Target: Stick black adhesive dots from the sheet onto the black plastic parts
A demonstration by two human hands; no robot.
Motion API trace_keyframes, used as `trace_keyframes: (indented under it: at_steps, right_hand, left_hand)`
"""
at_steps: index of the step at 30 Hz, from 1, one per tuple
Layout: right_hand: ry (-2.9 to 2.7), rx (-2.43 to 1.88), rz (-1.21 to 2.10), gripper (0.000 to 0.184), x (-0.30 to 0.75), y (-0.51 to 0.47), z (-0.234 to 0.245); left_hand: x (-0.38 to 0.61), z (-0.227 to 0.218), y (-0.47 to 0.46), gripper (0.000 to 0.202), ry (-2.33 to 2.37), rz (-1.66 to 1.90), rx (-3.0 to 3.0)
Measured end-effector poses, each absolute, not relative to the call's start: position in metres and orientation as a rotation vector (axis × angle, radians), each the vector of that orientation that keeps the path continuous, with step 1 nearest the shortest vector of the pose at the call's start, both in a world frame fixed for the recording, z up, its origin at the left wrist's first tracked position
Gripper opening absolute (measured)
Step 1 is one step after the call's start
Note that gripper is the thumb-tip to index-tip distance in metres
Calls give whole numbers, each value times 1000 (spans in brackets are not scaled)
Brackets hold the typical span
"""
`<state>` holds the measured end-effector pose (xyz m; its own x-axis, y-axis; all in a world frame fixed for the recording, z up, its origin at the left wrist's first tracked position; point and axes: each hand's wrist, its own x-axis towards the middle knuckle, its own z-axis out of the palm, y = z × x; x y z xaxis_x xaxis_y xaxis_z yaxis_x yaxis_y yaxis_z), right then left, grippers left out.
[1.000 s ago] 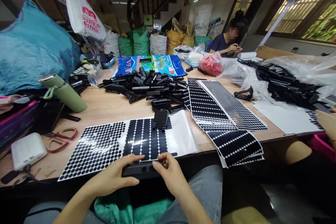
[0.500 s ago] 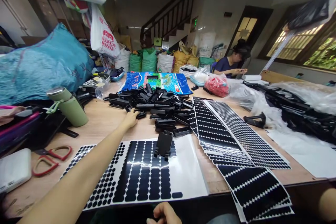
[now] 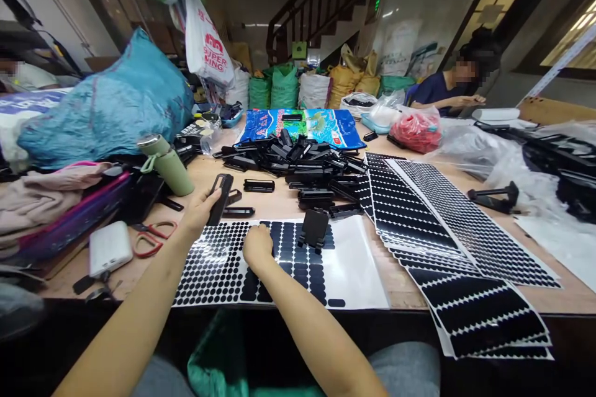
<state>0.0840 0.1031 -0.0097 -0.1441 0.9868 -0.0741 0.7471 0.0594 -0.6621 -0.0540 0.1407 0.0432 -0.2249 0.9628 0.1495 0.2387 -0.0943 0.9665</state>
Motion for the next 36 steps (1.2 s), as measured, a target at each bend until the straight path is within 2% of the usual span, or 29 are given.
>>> trace_keyframes:
  at_steps: [3,6,11,15,27,33,34,36]
  right_hand:
    - [-1939,-1742,832,19,76,108,-14]
    - [-1948,-1673,865,12,93,99,-7]
    - [-1806,-1396,947,22,139,62,41]
    - [-1797,-1132,1030,13,152,30,75]
    - [-1844,-1189,1043,12,154,7,70]
    - [-1817,-1201,926,10,154,4,66]
    - [-1765,-1229,862,10,155,6,64]
    - [-1621,-1318,821,35,158,9,59]
  left_hand:
    - [-58,57,112,38,1428,1268,1131]
    - [-60,68,90,34,1411,1113,1047]
    - [-51,71,63,28,1243,785,1134]
    - [-30,65,52,28,1116,621,1164]
    - [-9,67,36,26,1070,582,1164]
    - [-9,65,31,26,1066,608,1168]
    - [-9,65,30,26,1079,616,1162]
    - [-9,67,28,26,1100,628,1131]
